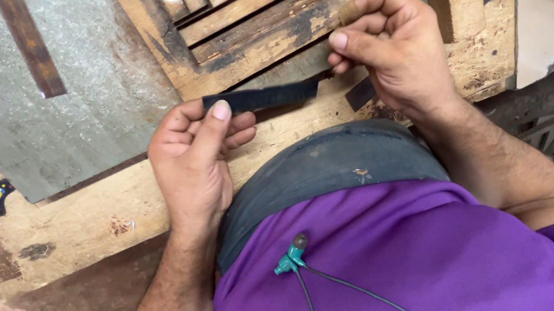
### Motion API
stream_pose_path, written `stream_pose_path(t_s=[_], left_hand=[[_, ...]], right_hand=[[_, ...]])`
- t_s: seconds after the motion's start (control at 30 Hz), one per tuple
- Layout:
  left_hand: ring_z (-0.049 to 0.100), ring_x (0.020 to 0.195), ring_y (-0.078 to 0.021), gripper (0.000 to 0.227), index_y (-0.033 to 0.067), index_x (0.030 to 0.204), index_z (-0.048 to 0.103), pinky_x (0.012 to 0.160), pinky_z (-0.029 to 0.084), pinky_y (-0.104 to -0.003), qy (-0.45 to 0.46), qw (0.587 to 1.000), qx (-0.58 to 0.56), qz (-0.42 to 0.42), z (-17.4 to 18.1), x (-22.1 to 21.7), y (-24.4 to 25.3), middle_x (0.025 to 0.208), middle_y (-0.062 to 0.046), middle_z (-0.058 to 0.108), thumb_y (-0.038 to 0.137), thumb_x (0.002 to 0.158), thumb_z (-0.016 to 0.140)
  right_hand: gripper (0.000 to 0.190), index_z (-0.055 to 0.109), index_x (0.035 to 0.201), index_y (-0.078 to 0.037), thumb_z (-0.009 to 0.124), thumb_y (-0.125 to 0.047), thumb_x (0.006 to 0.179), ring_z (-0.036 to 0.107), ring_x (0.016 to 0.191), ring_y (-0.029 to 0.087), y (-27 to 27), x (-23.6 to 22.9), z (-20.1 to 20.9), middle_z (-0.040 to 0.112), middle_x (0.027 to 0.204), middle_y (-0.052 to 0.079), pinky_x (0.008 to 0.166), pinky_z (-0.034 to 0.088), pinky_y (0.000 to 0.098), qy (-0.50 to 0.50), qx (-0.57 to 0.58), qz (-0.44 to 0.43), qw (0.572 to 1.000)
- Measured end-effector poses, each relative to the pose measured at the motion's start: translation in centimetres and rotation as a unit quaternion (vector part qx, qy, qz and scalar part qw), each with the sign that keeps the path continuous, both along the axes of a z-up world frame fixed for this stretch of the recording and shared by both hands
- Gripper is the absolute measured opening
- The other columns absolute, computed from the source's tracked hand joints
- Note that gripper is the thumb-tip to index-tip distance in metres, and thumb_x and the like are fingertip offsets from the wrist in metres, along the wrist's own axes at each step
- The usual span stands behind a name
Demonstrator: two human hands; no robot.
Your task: The person assembles small, dark metal strips into a wooden jig, using a wooden block to press them into place. They use pliers to adjust the metal pieces and a metal file to smooth the edges of the strips. The person repeatedly checks the fit of the metal pieces within the jig's slots.
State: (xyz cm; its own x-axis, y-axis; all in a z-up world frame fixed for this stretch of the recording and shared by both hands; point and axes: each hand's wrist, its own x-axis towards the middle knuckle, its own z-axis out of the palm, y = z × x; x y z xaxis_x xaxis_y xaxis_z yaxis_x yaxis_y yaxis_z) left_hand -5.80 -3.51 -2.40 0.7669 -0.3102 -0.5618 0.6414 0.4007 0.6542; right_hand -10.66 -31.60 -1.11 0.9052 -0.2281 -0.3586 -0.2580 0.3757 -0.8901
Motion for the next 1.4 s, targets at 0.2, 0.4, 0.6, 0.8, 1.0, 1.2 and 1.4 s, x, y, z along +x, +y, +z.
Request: stream_pose_path(t_s=[0.2,0.4,0.6,0.8,1.0,1.2,1.4], left_hand=[[0.077,0.09,-0.029,0.02,0.0003,0.116,0.046,0.081,0.067,-0.041,0.0,0.998,-0.045,0.044,0.6,1.0,-0.3,0.096,-0.018,0.071,0.001,0.104,0.063],[0.078,0.091,-0.0294,0.023,0.0008,0.116,0.043,0.081,0.068,-0.041,0.003,0.998,-0.029,0.063,0.6,0.8,-2.3,0.093,-0.018,0.07,0.001,0.102,0.062],[0.076,0.085,-0.0243,0.021,-0.0065,0.117,0.053,0.076,0.066,-0.035,-0.018,0.997,0.076,0.019,0.6,1.5,-1.8,0.095,-0.018,0.073,0.002,0.102,0.065],[0.076,0.087,-0.0206,0.022,-0.0061,0.121,0.053,0.079,0.067,-0.033,-0.046,0.993,0.106,0.028,0.8,1.8,-1.8,0.099,-0.015,0.071,0.0,0.103,0.063],[0.076,0.085,-0.0194,0.026,-0.0033,0.121,0.045,0.077,0.067,-0.032,-0.088,0.988,0.123,0.033,0.6,1.8,-2.1,0.098,-0.016,0.071,-0.003,0.103,0.063],[0.074,0.081,-0.0174,0.023,-0.0019,0.116,0.044,0.071,0.066,-0.03,-0.096,0.987,0.129,0.014,0.1,2.0,-2.1,0.096,-0.016,0.07,-0.002,0.105,0.064],[0.069,0.073,-0.0133,0.027,0.0011,0.116,0.044,0.062,0.062,-0.027,-0.095,0.99,0.104,0.028,-0.5,2.1,-2.2,0.095,-0.014,0.069,0.0,0.102,0.067]], right_hand=[[0.015,0.058,0.119,0.005,0.067,0.004,0.107,0.075,0.088,0.019,-0.7,0.5,0.8,0.071,0.099,0.017,0.078,0.067,0.0318,0.0,-0.113,0.091,0.989],[0.018,0.055,0.116,0.005,0.068,0.01,0.104,0.077,0.087,0.022,0.1,1.2,0.2,0.072,0.097,0.019,0.077,0.068,0.0349,-0.003,-0.084,0.046,0.995],[0.021,0.049,0.112,0.003,0.067,0.01,0.104,0.077,0.079,0.023,-0.2,2.7,0.4,0.073,0.09,0.02,0.067,0.067,0.0329,0.054,-0.084,-0.001,0.995],[0.023,0.048,0.107,0.001,0.069,0.008,0.105,0.075,0.071,0.02,-0.2,3.7,0.9,0.07,0.084,0.017,0.057,0.063,0.0304,0.076,-0.148,0.029,0.986],[0.024,0.047,0.102,0.0,0.07,0.009,0.105,0.074,0.068,0.018,-0.4,4.1,1.1,0.069,0.081,0.016,0.053,0.061,0.0292,0.093,-0.175,0.047,0.979],[0.026,0.047,0.104,0.001,0.07,0.011,0.107,0.075,0.073,0.02,-0.9,3.8,0.5,0.068,0.086,0.016,0.058,0.063,0.0311,0.068,-0.165,0.045,0.983],[0.029,0.045,0.107,0.002,0.071,0.015,0.107,0.073,0.068,0.021,-0.6,3.6,0.1,0.068,0.085,0.017,0.057,0.062,0.0313,0.065,-0.138,0.015,0.988]])
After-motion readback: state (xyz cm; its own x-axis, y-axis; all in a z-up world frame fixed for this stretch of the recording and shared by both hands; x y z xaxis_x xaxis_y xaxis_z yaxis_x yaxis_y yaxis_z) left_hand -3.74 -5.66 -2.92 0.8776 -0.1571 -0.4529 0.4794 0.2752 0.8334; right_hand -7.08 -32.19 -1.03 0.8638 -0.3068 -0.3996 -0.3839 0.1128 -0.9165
